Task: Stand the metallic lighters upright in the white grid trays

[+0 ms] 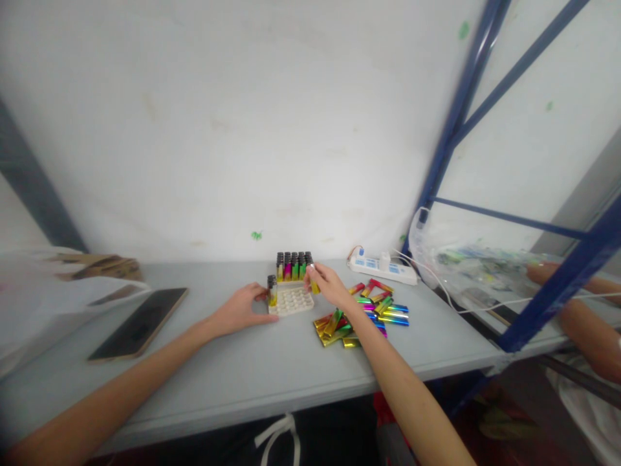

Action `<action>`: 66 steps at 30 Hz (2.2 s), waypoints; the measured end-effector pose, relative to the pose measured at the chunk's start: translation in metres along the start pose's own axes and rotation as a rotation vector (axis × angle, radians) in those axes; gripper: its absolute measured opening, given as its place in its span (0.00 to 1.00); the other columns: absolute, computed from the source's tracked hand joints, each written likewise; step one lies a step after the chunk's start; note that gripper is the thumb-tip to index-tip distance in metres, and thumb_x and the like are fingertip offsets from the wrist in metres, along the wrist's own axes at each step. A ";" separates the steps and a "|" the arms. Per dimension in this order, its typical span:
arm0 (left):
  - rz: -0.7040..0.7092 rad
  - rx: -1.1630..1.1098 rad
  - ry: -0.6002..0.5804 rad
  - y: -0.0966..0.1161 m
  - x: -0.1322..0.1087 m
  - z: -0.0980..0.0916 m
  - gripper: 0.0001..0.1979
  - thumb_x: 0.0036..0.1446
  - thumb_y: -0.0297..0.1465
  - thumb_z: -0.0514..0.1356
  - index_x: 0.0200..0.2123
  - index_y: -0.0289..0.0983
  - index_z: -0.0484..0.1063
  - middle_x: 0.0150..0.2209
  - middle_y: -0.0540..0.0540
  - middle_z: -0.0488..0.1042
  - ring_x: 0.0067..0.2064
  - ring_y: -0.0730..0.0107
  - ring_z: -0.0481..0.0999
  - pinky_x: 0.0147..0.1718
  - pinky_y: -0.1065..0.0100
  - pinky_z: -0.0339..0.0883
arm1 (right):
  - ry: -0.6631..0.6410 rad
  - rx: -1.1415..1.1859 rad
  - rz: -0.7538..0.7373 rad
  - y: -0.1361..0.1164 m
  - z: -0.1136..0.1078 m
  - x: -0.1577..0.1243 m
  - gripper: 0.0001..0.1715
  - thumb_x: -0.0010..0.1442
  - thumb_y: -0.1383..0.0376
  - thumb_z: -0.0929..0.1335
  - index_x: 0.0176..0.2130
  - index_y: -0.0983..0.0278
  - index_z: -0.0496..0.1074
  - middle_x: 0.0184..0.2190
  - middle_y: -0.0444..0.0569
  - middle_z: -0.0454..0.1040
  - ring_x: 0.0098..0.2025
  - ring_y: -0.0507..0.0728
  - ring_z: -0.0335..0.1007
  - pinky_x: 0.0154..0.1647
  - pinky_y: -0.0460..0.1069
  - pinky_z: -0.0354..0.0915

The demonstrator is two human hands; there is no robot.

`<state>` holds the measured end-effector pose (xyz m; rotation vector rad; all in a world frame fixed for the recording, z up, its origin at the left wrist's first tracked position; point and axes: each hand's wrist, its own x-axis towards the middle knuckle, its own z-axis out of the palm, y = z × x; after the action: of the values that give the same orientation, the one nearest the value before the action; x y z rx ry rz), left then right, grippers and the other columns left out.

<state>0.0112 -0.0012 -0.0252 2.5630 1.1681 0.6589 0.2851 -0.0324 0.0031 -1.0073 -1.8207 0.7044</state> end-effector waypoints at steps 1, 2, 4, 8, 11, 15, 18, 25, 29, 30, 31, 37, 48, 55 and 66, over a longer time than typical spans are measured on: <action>0.000 0.000 -0.001 0.000 0.000 0.000 0.32 0.46 0.57 0.68 0.41 0.34 0.78 0.41 0.41 0.77 0.42 0.56 0.76 0.44 0.62 0.69 | -0.018 0.050 0.020 -0.001 0.002 -0.001 0.29 0.70 0.41 0.58 0.38 0.63 0.67 0.27 0.44 0.69 0.29 0.53 0.65 0.34 0.48 0.63; 0.000 -0.001 0.000 0.000 0.000 0.000 0.32 0.46 0.57 0.68 0.41 0.34 0.78 0.41 0.41 0.77 0.42 0.56 0.76 0.44 0.62 0.69 | -0.025 0.089 0.049 -0.001 0.005 -0.001 0.28 0.69 0.40 0.58 0.39 0.62 0.65 0.26 0.42 0.66 0.27 0.52 0.63 0.31 0.47 0.62; 0.002 -0.005 0.004 0.000 0.000 0.000 0.32 0.46 0.56 0.68 0.41 0.34 0.78 0.41 0.41 0.77 0.42 0.56 0.77 0.44 0.62 0.70 | 0.002 0.112 0.111 0.000 0.010 -0.001 0.28 0.67 0.39 0.59 0.39 0.60 0.62 0.23 0.38 0.60 0.23 0.51 0.56 0.25 0.46 0.57; 0.005 -0.013 0.006 0.002 0.000 -0.002 0.30 0.46 0.55 0.68 0.41 0.35 0.78 0.41 0.41 0.77 0.43 0.56 0.76 0.45 0.62 0.70 | 0.141 -0.076 0.115 0.004 0.018 0.001 0.30 0.66 0.40 0.60 0.28 0.61 0.59 0.22 0.40 0.56 0.24 0.51 0.52 0.25 0.46 0.51; -0.001 -0.009 0.014 0.005 -0.001 -0.003 0.30 0.46 0.54 0.68 0.40 0.35 0.78 0.40 0.41 0.77 0.42 0.57 0.76 0.44 0.63 0.69 | 0.235 -0.215 0.130 0.005 0.022 0.001 0.29 0.63 0.44 0.61 0.22 0.61 0.55 0.20 0.40 0.52 0.25 0.50 0.50 0.26 0.47 0.47; 0.004 -0.009 0.005 0.006 -0.001 -0.003 0.30 0.46 0.54 0.69 0.41 0.34 0.78 0.41 0.41 0.77 0.42 0.57 0.76 0.44 0.63 0.69 | 0.317 -0.276 0.155 0.004 0.026 0.001 0.23 0.58 0.51 0.60 0.20 0.60 0.53 0.19 0.40 0.51 0.24 0.50 0.48 0.26 0.47 0.44; 0.005 -0.009 0.001 0.006 -0.001 -0.003 0.30 0.46 0.55 0.68 0.41 0.34 0.78 0.41 0.41 0.76 0.42 0.58 0.75 0.44 0.63 0.69 | 0.322 -0.284 0.150 0.003 0.027 0.001 0.21 0.56 0.52 0.60 0.20 0.61 0.53 0.19 0.41 0.52 0.24 0.50 0.49 0.26 0.47 0.44; 0.008 -0.005 -0.003 0.003 0.000 -0.001 0.31 0.46 0.56 0.68 0.40 0.35 0.77 0.40 0.41 0.76 0.42 0.57 0.75 0.44 0.63 0.69 | 0.292 -0.261 0.124 0.003 0.029 0.000 0.25 0.60 0.48 0.61 0.21 0.61 0.54 0.20 0.40 0.51 0.25 0.50 0.47 0.26 0.47 0.44; 0.006 -0.002 -0.004 0.003 -0.001 -0.002 0.30 0.46 0.55 0.68 0.40 0.35 0.77 0.40 0.41 0.76 0.42 0.57 0.76 0.44 0.63 0.69 | 0.275 -0.267 0.130 0.005 0.030 -0.001 0.23 0.59 0.50 0.61 0.21 0.61 0.55 0.20 0.40 0.51 0.24 0.50 0.48 0.26 0.47 0.44; 0.006 -0.005 -0.008 0.004 -0.001 -0.003 0.30 0.46 0.55 0.68 0.40 0.35 0.77 0.41 0.41 0.76 0.42 0.57 0.76 0.44 0.63 0.69 | 0.283 -0.274 0.126 0.005 0.030 -0.001 0.21 0.58 0.52 0.61 0.21 0.61 0.55 0.20 0.40 0.51 0.25 0.50 0.48 0.26 0.47 0.44; 0.007 -0.007 -0.011 0.004 -0.001 -0.003 0.30 0.47 0.55 0.67 0.41 0.35 0.77 0.41 0.41 0.76 0.43 0.57 0.76 0.44 0.63 0.69 | 0.294 -0.282 0.120 0.005 0.030 -0.001 0.20 0.58 0.53 0.60 0.22 0.61 0.55 0.20 0.40 0.52 0.25 0.50 0.49 0.26 0.47 0.45; 0.006 -0.006 -0.001 0.003 0.000 -0.002 0.30 0.46 0.55 0.68 0.40 0.36 0.78 0.40 0.41 0.77 0.42 0.58 0.75 0.44 0.63 0.70 | 0.315 -0.312 0.086 0.002 0.029 -0.001 0.20 0.61 0.54 0.61 0.23 0.61 0.54 0.20 0.40 0.52 0.25 0.50 0.49 0.27 0.48 0.45; 0.020 -0.009 0.015 0.000 0.000 0.002 0.32 0.46 0.56 0.68 0.41 0.35 0.78 0.41 0.40 0.77 0.42 0.56 0.76 0.45 0.61 0.70 | 0.088 -0.426 -0.140 0.001 0.038 -0.003 0.21 0.73 0.52 0.59 0.32 0.62 0.61 0.31 0.46 0.67 0.34 0.55 0.63 0.35 0.48 0.57; 0.029 0.006 0.023 0.002 0.000 0.002 0.30 0.47 0.56 0.67 0.41 0.36 0.78 0.40 0.41 0.78 0.43 0.56 0.76 0.44 0.63 0.70 | -0.055 -0.467 -0.109 -0.006 0.044 -0.005 0.24 0.73 0.52 0.62 0.30 0.63 0.65 0.25 0.45 0.70 0.29 0.53 0.64 0.33 0.47 0.55; 0.040 0.048 0.027 0.001 -0.001 0.002 0.29 0.47 0.56 0.67 0.38 0.36 0.77 0.40 0.42 0.76 0.42 0.56 0.76 0.42 0.62 0.69 | -0.206 -0.439 -0.250 -0.011 0.052 -0.001 0.16 0.74 0.58 0.61 0.40 0.65 0.70 0.36 0.50 0.75 0.36 0.55 0.69 0.40 0.48 0.61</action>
<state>0.0127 -0.0025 -0.0264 2.6317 1.1571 0.6848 0.2350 -0.0417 -0.0105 -0.9817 -2.2962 0.2652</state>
